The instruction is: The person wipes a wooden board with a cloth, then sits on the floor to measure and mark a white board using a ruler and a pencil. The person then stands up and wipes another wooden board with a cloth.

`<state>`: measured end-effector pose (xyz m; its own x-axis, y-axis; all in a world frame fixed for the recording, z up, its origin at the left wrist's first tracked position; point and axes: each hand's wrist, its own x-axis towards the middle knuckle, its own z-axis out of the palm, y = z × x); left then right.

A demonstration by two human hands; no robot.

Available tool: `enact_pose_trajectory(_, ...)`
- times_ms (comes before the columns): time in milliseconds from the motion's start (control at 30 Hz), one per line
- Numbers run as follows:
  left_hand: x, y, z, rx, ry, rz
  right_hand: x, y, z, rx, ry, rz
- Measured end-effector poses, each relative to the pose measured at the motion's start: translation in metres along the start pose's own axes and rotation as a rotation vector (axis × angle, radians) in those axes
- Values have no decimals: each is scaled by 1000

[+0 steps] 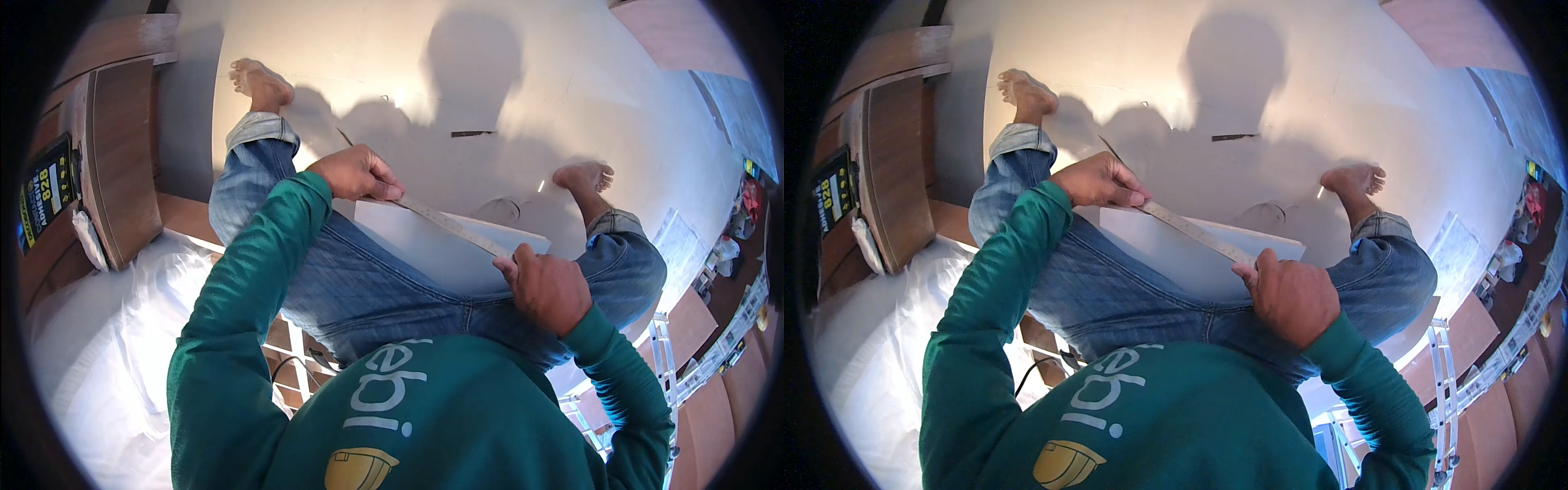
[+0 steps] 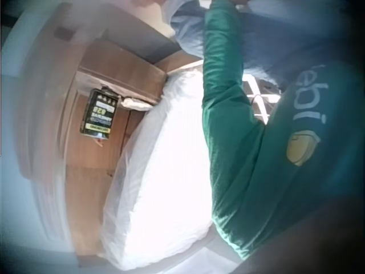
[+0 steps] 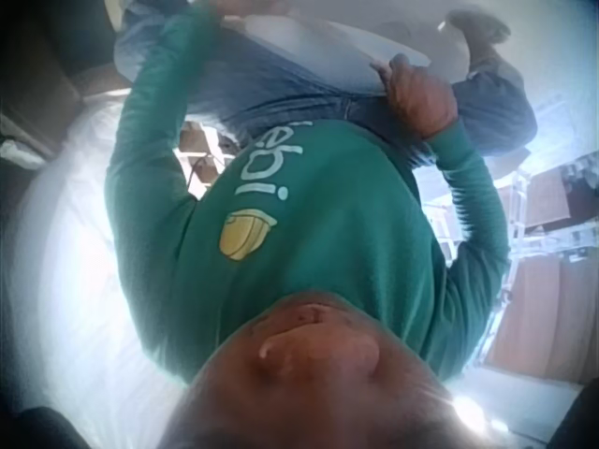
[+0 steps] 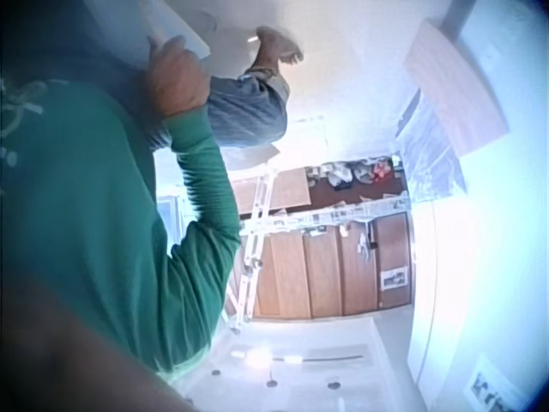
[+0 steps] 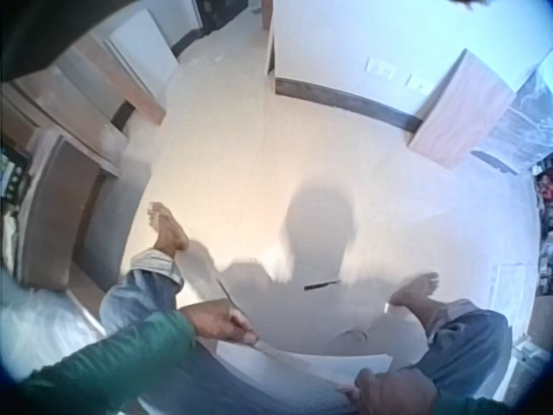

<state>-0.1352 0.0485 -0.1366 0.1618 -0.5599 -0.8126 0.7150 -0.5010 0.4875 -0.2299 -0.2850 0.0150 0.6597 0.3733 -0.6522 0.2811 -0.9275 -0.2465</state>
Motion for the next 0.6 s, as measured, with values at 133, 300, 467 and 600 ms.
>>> enact_pose_trajectory(133,-11,7,-3,-63,7,42,-6,-3,-4,109,-9,25)
enact_pose_trajectory(300,-30,8,2,162,92,197,-19,-13,-8,201,-26,59)
enact_pose_trajectory(467,-29,1,6,151,110,139,-21,-22,-5,192,-109,80)
enact_pose_trajectory(600,-26,2,4,115,75,99,-18,-20,-4,120,-79,55)
